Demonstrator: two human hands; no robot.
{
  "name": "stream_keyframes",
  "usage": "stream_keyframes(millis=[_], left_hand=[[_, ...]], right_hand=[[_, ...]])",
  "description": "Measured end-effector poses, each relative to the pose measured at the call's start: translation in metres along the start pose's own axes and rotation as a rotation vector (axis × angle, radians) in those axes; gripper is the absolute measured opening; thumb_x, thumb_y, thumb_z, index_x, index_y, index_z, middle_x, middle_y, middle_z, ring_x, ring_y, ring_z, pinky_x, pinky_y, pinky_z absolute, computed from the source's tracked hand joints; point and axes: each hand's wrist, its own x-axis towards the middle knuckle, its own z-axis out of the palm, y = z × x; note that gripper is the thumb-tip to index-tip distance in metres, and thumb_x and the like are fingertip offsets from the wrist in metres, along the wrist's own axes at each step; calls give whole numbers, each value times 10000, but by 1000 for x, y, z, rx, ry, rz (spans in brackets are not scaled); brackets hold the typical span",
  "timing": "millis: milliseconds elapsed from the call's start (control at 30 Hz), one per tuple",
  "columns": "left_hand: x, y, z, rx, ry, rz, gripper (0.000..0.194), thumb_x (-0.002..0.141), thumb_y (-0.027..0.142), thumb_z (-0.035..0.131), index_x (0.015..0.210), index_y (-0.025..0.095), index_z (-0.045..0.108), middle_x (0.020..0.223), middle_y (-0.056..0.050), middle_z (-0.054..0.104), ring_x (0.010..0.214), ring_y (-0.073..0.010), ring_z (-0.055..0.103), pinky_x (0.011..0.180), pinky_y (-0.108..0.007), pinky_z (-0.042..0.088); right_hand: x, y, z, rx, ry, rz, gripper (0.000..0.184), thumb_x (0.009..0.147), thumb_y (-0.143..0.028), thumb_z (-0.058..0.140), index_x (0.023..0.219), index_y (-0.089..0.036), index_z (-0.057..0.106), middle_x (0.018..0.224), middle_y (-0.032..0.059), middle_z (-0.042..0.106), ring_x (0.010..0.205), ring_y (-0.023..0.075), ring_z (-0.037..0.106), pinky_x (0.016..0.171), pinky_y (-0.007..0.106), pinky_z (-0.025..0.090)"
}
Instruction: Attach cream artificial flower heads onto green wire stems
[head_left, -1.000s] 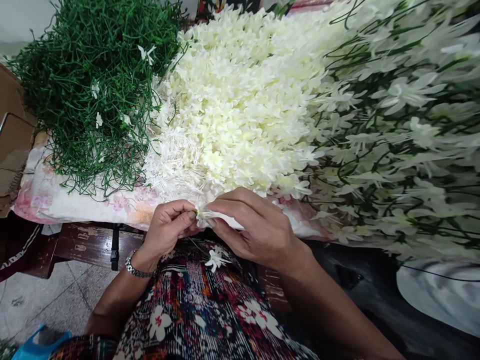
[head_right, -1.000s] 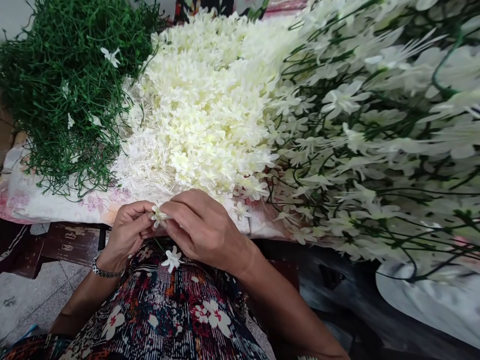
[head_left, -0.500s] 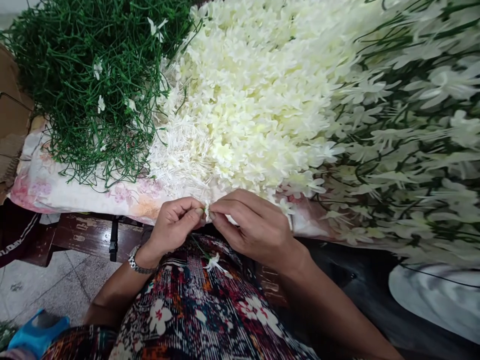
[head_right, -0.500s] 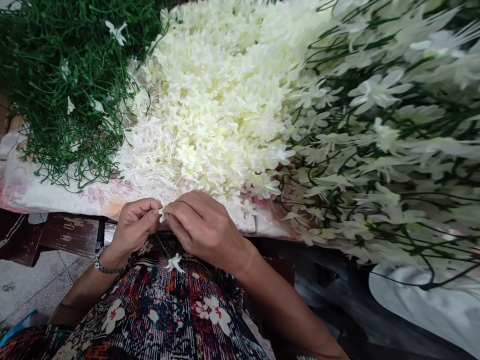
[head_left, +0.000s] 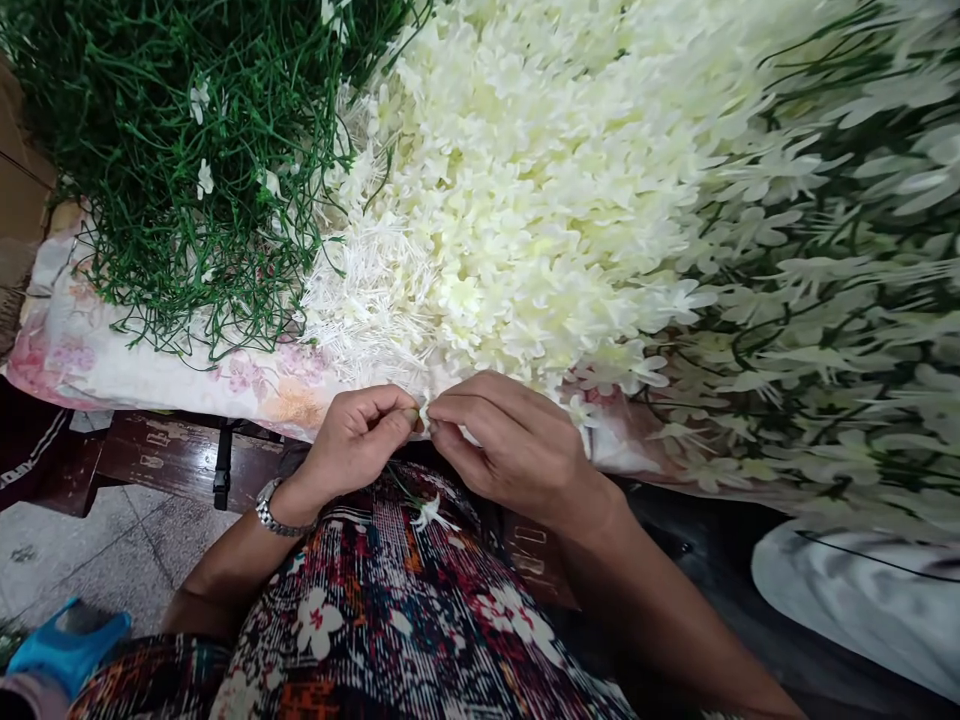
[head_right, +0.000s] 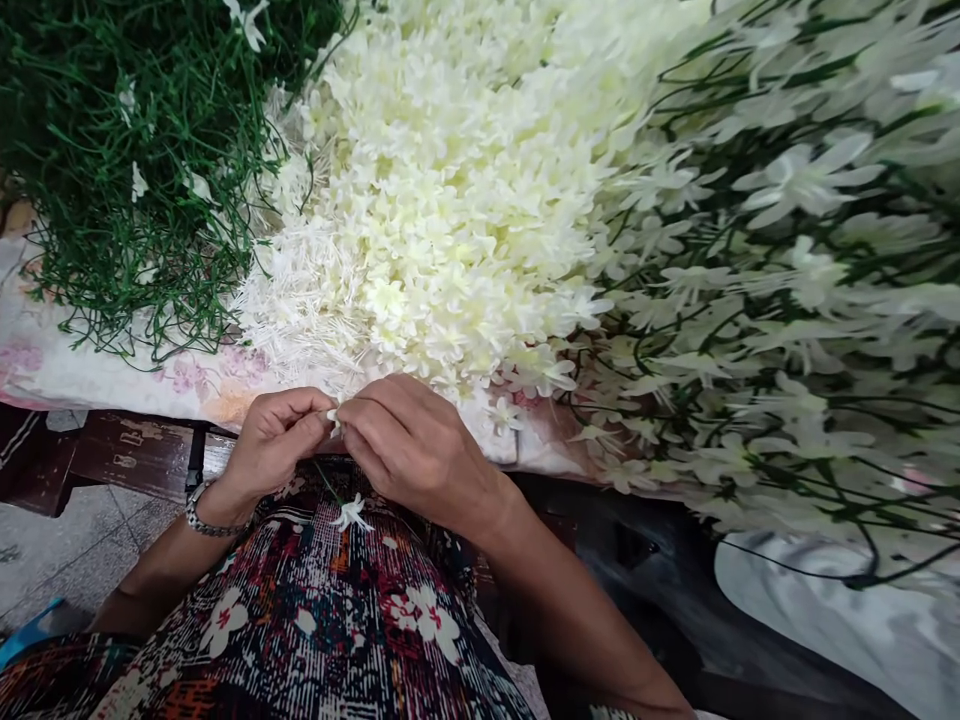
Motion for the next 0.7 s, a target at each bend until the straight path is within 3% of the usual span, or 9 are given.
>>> stream_keyframes(millis=[200,467,700], left_hand=[[2,0,0,186,25,55,176,753,167,418,639,129,546,550,30,439,531,-63,379,512,-178,316],[3,-6,1,220,22,68,187,769,192,422,694,123,579,595,10,502,565,-73,437,534,-172,366],[5,-8,2,219,29,48,175,754,169,429,665,122,572,556,21,466,540,-67,416,509,-170,367]], right_hand=[[-1,3,4,69,4,47,132,724,-67,469,805,-165,504,687,28,566,659,105,531,593,234,469],[-5,6,10,153,22,100,155,717,-57,478,815,-175,501,698,28,568,666,108,542,584,236,476],[-7,8,11,144,19,70,151,718,-48,464,820,-151,507,692,34,559,671,108,525,584,239,469]])
